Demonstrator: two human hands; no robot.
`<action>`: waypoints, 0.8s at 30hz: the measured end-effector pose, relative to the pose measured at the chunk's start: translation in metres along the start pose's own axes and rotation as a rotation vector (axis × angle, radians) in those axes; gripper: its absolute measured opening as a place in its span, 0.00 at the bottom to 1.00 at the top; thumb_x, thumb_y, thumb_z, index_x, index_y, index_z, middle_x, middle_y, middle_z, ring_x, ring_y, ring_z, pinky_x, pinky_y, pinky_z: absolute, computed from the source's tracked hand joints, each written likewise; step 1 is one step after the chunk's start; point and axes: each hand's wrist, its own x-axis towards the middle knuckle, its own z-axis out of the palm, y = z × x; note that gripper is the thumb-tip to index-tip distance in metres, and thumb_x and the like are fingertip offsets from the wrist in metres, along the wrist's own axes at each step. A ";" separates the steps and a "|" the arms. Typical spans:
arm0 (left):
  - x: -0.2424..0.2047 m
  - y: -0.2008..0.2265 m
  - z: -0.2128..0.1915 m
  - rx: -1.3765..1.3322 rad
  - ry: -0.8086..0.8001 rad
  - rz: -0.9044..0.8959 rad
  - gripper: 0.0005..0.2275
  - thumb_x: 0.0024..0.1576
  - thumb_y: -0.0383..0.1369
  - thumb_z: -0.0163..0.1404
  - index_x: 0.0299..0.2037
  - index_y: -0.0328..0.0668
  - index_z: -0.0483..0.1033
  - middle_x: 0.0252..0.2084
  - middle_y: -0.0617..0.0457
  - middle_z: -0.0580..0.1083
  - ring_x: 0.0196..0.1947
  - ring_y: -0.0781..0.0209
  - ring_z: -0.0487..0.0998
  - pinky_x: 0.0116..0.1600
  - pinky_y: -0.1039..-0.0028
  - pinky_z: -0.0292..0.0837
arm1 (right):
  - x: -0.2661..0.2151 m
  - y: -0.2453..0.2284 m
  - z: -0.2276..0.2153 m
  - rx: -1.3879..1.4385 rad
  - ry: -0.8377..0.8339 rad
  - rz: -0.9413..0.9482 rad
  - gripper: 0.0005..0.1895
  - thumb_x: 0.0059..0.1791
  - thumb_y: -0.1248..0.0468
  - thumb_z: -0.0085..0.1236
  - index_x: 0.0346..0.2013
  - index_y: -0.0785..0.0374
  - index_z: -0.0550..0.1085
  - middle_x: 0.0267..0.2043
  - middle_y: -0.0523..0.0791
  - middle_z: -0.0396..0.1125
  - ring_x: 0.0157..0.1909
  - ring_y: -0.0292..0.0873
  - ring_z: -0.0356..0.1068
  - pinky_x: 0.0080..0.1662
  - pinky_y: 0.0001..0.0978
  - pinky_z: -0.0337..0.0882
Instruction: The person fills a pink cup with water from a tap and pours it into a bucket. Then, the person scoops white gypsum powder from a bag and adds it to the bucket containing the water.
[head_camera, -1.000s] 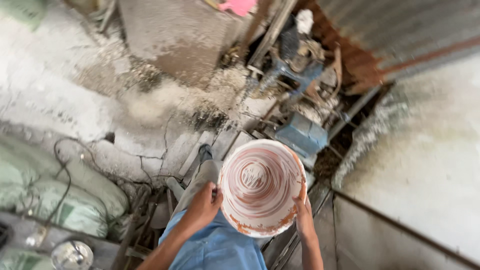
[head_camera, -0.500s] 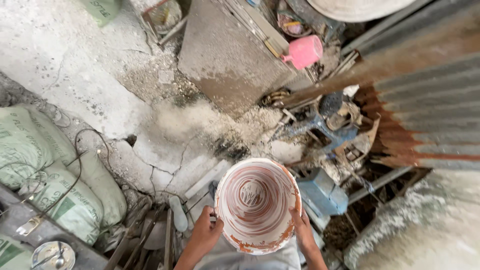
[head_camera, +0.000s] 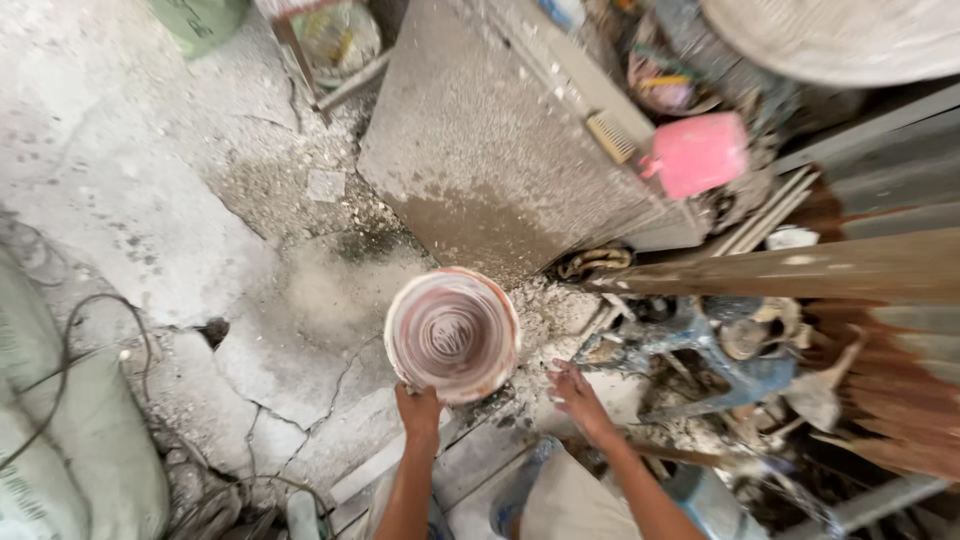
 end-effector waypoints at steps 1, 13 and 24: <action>0.038 -0.023 0.010 -0.006 0.067 0.078 0.21 0.57 0.21 0.49 0.60 0.33 0.61 0.52 0.45 0.72 0.44 0.56 0.75 0.42 0.66 0.74 | 0.031 0.010 0.000 -0.110 -0.027 -0.025 0.35 0.52 0.41 0.44 0.71 0.51 0.57 0.68 0.46 0.64 0.62 0.46 0.69 0.57 0.42 0.70; 0.258 -0.156 0.107 -0.741 0.347 0.068 0.29 0.59 0.23 0.45 0.70 0.46 0.45 0.68 0.46 0.61 0.59 0.45 0.72 0.62 0.52 0.72 | 0.181 0.041 0.044 -0.973 -0.313 -0.320 0.30 0.56 0.49 0.42 0.69 0.59 0.61 0.67 0.52 0.62 0.63 0.52 0.67 0.62 0.42 0.67; 0.054 0.079 0.258 -0.209 -0.520 1.528 0.12 0.73 0.28 0.41 0.65 0.37 0.62 0.60 0.45 0.73 0.60 0.57 0.77 0.63 0.70 0.78 | 0.025 0.023 -0.048 -0.466 0.083 -0.862 0.21 0.56 0.57 0.47 0.63 0.60 0.71 0.59 0.48 0.74 0.59 0.47 0.75 0.60 0.43 0.70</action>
